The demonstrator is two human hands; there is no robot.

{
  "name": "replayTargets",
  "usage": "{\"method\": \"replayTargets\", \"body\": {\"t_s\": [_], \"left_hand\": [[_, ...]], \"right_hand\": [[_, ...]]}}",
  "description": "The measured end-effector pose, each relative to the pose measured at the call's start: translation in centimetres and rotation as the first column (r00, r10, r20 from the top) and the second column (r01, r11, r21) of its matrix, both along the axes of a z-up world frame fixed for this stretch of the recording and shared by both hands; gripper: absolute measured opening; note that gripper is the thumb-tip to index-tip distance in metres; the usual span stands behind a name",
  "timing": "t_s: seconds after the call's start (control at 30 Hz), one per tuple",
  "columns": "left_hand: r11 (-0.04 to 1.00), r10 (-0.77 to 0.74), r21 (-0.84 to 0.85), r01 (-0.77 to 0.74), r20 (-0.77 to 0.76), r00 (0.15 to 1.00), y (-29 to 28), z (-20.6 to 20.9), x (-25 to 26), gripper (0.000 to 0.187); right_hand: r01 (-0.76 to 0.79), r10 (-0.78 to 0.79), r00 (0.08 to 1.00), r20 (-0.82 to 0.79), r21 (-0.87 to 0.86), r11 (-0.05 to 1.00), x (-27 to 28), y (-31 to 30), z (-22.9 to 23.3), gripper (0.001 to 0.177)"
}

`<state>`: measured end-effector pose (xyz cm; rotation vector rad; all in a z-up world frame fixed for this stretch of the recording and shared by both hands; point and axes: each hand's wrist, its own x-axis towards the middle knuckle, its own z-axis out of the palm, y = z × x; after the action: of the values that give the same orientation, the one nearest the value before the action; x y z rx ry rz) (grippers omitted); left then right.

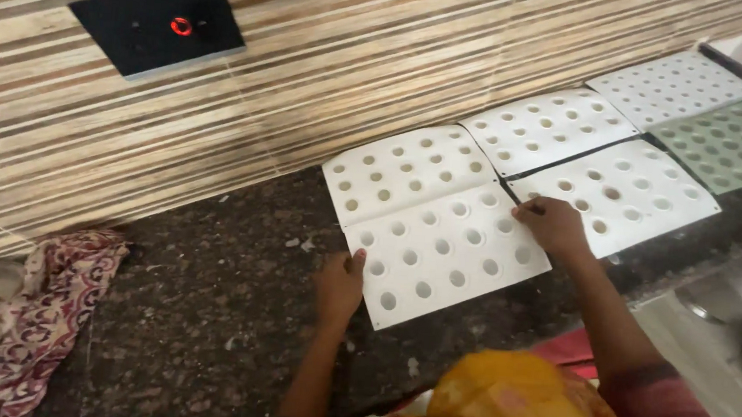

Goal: The person cuts white solid wax chunks into smaller pieces with a cleaver on a black tray, then arranges white mold sheets on the counter and places the cut pieces into the mold cavities and onto a plate. They continue cutting and transferring pieces throughout the clip.

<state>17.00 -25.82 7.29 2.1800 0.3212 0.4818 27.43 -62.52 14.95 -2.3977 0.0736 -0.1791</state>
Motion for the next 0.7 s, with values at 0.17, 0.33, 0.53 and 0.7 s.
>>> {"method": "replayTargets", "body": {"t_s": [0.17,0.33,0.53,0.7], "left_hand": [[0.994,0.036,-0.103,-0.043,-0.067,0.997,-1.2,1.2,-0.3,0.037],[0.989,0.061,-0.127,-0.069,-0.073,0.996,-1.7,1.7,-0.9,0.031],[0.973,0.207,-0.023,-0.228,0.514,0.833,-4.3,1.4,-5.9,0.029],[0.92,0.291,-0.348,-0.183,0.291,0.911,-12.4,3.9,-10.6,0.024]], "right_hand": [[-0.026,0.026,0.997,0.077,0.003,1.0,0.4,-0.8,-0.5,0.033],[-0.004,0.006,0.996,0.088,-0.022,1.0,0.8,-0.4,-0.3,0.032],[0.171,-0.145,0.959,0.244,-0.089,0.981,-4.9,-8.8,0.4,0.034],[0.182,-0.16,0.972,0.173,-0.116,0.976,-5.8,-19.0,-6.5,0.029]]}}
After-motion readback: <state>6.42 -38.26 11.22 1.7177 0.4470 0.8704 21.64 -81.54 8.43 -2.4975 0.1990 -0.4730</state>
